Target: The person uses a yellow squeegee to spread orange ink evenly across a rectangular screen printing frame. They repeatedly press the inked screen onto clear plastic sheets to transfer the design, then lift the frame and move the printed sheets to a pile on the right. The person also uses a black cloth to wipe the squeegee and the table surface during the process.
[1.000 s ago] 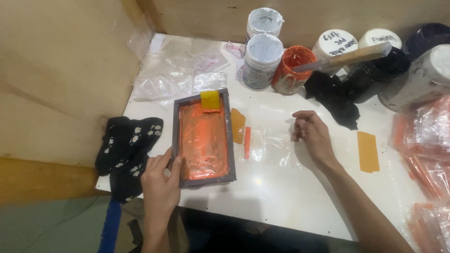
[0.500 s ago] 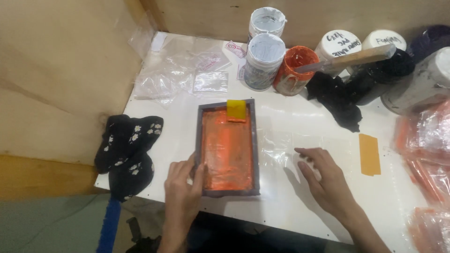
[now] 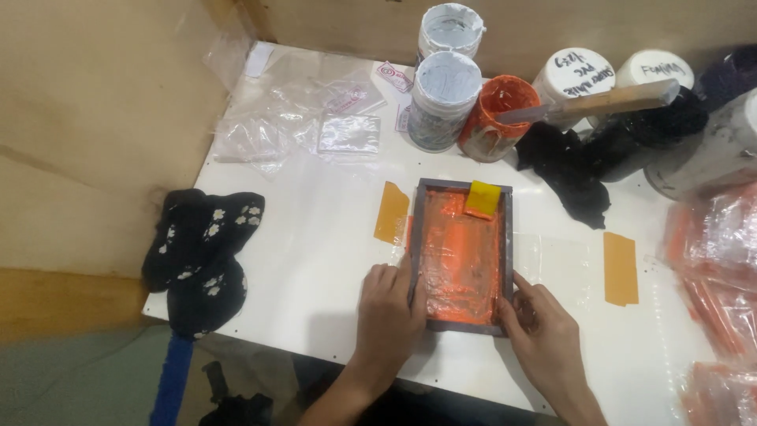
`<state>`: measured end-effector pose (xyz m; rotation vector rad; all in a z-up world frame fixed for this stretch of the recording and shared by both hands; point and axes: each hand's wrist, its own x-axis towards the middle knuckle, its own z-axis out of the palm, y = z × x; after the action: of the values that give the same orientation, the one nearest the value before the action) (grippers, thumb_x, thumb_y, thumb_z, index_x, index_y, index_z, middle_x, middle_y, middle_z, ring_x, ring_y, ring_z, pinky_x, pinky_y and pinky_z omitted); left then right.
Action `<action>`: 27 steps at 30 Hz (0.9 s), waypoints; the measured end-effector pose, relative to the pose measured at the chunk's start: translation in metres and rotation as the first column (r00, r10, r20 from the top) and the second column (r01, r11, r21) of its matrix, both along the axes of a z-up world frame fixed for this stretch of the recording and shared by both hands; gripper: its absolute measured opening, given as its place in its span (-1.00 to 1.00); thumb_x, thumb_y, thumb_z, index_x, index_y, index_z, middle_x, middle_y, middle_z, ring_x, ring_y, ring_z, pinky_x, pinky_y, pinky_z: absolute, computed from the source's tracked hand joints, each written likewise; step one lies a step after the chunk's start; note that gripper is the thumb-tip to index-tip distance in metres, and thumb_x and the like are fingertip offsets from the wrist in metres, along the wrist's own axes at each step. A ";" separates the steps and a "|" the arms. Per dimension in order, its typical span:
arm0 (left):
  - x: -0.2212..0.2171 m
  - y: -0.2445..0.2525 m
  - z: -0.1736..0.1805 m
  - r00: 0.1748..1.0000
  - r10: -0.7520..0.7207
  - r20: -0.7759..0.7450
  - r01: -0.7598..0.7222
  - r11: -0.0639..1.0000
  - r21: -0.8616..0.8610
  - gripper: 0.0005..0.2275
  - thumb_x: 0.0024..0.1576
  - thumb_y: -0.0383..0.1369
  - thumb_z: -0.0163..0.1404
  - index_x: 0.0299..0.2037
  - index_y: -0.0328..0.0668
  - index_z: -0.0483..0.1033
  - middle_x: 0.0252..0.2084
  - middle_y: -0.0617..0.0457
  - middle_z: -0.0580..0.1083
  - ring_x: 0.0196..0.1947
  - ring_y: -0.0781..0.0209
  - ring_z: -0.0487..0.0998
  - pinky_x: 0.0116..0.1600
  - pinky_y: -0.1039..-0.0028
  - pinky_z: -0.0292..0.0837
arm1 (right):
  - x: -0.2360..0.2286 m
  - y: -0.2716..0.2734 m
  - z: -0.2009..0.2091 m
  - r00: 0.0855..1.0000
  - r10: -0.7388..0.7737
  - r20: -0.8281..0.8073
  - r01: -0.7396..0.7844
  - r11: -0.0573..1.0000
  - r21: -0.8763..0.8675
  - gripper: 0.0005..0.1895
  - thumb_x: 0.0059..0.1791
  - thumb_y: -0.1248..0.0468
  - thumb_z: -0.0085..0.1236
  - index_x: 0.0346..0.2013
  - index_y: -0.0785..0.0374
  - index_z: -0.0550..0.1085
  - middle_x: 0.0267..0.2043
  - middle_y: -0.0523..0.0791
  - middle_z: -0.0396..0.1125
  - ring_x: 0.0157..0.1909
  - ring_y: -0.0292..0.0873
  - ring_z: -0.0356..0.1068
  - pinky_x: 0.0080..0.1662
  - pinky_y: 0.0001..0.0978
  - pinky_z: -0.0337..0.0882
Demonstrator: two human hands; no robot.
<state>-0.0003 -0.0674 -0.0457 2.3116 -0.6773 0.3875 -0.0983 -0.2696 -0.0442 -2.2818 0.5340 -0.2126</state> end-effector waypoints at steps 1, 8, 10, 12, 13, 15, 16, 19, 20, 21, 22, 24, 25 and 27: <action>0.001 -0.002 0.000 1.000 -0.011 -0.011 0.011 1.000 0.020 -0.67 0.24 -0.42 0.01 0.14 -0.54 0.46 -0.31 -0.10 0.45 -0.29 0.00 0.35 -0.14 0.23 0.38 | -0.001 -0.002 -0.005 0.999 0.002 0.045 0.000 0.999 -0.044 -0.52 0.00 0.24 0.20 0.23 0.19 0.49 -0.44 -0.21 0.27 -0.46 -0.28 0.21 -0.28 -0.42 0.32; 0.002 -0.002 -0.010 1.000 -0.004 0.021 0.004 1.000 0.028 -0.67 0.25 -0.39 0.00 0.14 -0.53 0.46 -0.35 -0.10 0.38 -0.30 -0.08 0.33 -0.08 0.15 0.34 | 0.002 -0.002 -0.007 1.000 0.011 0.016 -0.010 0.999 -0.036 -0.46 0.00 0.22 0.19 0.29 0.22 0.44 -0.41 -0.19 0.29 -0.45 -0.27 0.19 -0.31 -0.39 0.33; 0.002 -0.001 -0.013 0.999 0.004 0.043 -0.005 1.000 0.028 -0.66 0.24 -0.40 0.03 0.17 -0.49 0.46 -0.34 -0.06 0.39 -0.30 -0.02 0.33 -0.07 0.20 0.35 | 0.003 -0.001 -0.005 1.000 0.020 -0.001 -0.020 1.000 -0.002 -0.45 0.01 0.23 0.17 0.31 0.18 0.43 -0.42 -0.19 0.27 -0.44 -0.26 0.16 -0.33 -0.39 0.30; 0.003 -0.001 -0.014 0.999 0.007 0.042 -0.008 1.000 0.022 -0.67 0.25 -0.40 0.02 0.16 -0.49 0.47 -0.35 -0.06 0.37 -0.29 -0.03 0.33 -0.07 0.20 0.34 | 0.003 -0.003 -0.012 1.000 0.018 -0.018 -0.018 0.999 -0.032 -0.46 0.00 0.20 0.18 0.30 0.15 0.44 -0.41 -0.21 0.29 -0.44 -0.26 0.17 -0.33 -0.39 0.31; 0.003 0.000 -0.015 0.999 0.013 0.044 -0.014 1.000 0.017 -0.68 0.26 -0.39 0.01 0.15 -0.49 0.47 -0.36 -0.06 0.35 -0.29 -0.05 0.32 -0.06 0.19 0.33 | 0.003 -0.004 -0.015 0.999 0.019 -0.032 -0.021 0.998 -0.061 -0.47 0.00 0.17 0.18 0.28 0.13 0.45 -0.40 -0.23 0.31 -0.44 -0.27 0.18 -0.33 -0.40 0.32; 0.004 -0.001 -0.019 0.998 0.019 0.067 -0.021 1.000 0.023 -0.68 0.25 -0.39 0.02 0.14 -0.49 0.48 -0.34 -0.07 0.38 -0.29 -0.04 0.35 -0.02 0.17 0.35 | 0.004 -0.005 -0.017 0.999 0.028 -0.038 -0.031 0.995 -0.090 -0.46 0.00 0.17 0.18 0.30 0.13 0.43 -0.41 -0.22 0.30 -0.44 -0.26 0.19 -0.34 -0.37 0.33; 0.005 -0.001 -0.022 0.996 0.024 0.091 -0.027 0.999 0.031 -0.67 0.24 -0.39 0.04 0.13 -0.49 0.48 -0.32 -0.07 0.41 -0.29 -0.03 0.37 0.03 0.14 0.37 | 0.005 -0.006 -0.018 0.998 0.037 -0.042 -0.042 0.992 -0.117 -0.44 0.01 0.17 0.17 0.32 0.13 0.42 -0.42 -0.21 0.30 -0.44 -0.25 0.21 -0.35 -0.33 0.34; 0.003 0.000 -0.022 0.997 0.048 0.057 -0.050 0.998 0.028 -0.64 0.25 -0.35 0.04 0.19 -0.45 0.47 -0.32 -0.07 0.41 -0.21 -0.08 0.40 0.15 0.09 0.38 | 0.005 -0.005 -0.015 0.995 0.009 -0.100 -0.019 0.994 -0.104 -0.43 0.01 0.14 0.15 0.34 0.03 0.40 -0.37 -0.23 0.33 -0.42 -0.25 0.25 -0.28 -0.35 0.37; 0.002 0.001 -0.017 0.997 0.047 0.055 -0.049 0.998 0.027 -0.64 0.25 -0.35 0.04 0.19 -0.45 0.47 -0.32 -0.07 0.41 -0.21 -0.08 0.40 0.15 0.09 0.38 | 0.006 -0.006 -0.009 0.995 0.008 -0.102 -0.019 0.994 -0.105 -0.43 0.01 0.14 0.15 0.34 0.03 0.40 -0.37 -0.23 0.33 -0.42 -0.25 0.25 -0.28 -0.35 0.37; 0.002 0.001 -0.013 0.999 0.039 -0.017 -0.040 0.999 -0.014 -0.59 0.25 -0.31 0.04 0.24 -0.44 0.41 -0.32 -0.06 0.35 -0.24 -0.04 0.34 0.05 0.13 0.37 | 0.009 -0.009 -0.003 0.989 0.012 -0.149 -0.034 0.989 -0.144 -0.37 0.00 0.07 0.13 0.38 0.05 0.35 -0.32 -0.22 0.33 -0.41 -0.24 0.24 -0.31 -0.32 0.41; 0.002 0.001 -0.008 0.996 0.028 -0.088 -0.033 0.998 -0.056 -0.53 0.24 -0.28 0.04 0.29 -0.44 0.35 -0.33 -0.05 0.29 -0.26 0.01 0.29 -0.06 0.18 0.35 | 0.012 -0.012 0.003 0.981 0.014 -0.196 -0.051 0.982 -0.183 -0.31 0.00 -0.01 0.10 0.41 0.07 0.30 -0.27 -0.21 0.33 -0.41 -0.24 0.23 -0.34 -0.30 0.45; -0.001 0.002 -0.005 0.986 -0.003 -0.166 -0.009 0.997 -0.076 -0.42 0.19 -0.21 0.08 0.36 -0.39 0.24 -0.11 -0.18 0.26 -0.05 -0.15 0.27 0.13 0.00 0.28 | 0.027 -0.017 0.020 0.996 0.046 -0.077 -0.066 0.958 -0.280 -0.36 0.02 0.04 0.12 0.40 0.10 0.33 -0.22 -0.20 0.32 -0.38 -0.22 0.25 -0.36 -0.26 0.42; -0.002 0.004 -0.004 0.970 -0.041 -0.238 0.019 0.995 -0.094 -0.29 0.13 -0.15 0.11 0.44 -0.34 0.14 0.11 -0.32 0.24 0.16 -0.31 0.26 0.32 -0.18 0.21 | 0.034 -0.019 0.028 0.996 0.084 0.043 -0.062 0.927 -0.371 -0.40 0.04 0.09 0.14 0.38 0.12 0.36 -0.17 -0.19 0.31 -0.35 -0.20 0.27 -0.38 -0.21 0.39; 0.000 0.002 0.007 0.976 -0.110 -0.188 0.098 0.993 -0.073 -0.10 0.00 0.01 0.22 0.45 -0.36 0.07 0.30 -0.36 0.16 0.32 -0.38 0.17 0.40 -0.18 0.14 | 0.070 -0.028 0.036 0.983 0.182 0.026 -0.150 0.874 -0.462 -0.42 0.08 0.12 0.08 0.41 0.12 0.32 -0.09 -0.09 0.30 -0.19 -0.06 0.28 -0.33 -0.10 0.42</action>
<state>0.0002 -0.0650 -0.0387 2.2081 -0.6766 0.1327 -0.0283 -0.2978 -0.0083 -2.7540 0.2631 -0.3632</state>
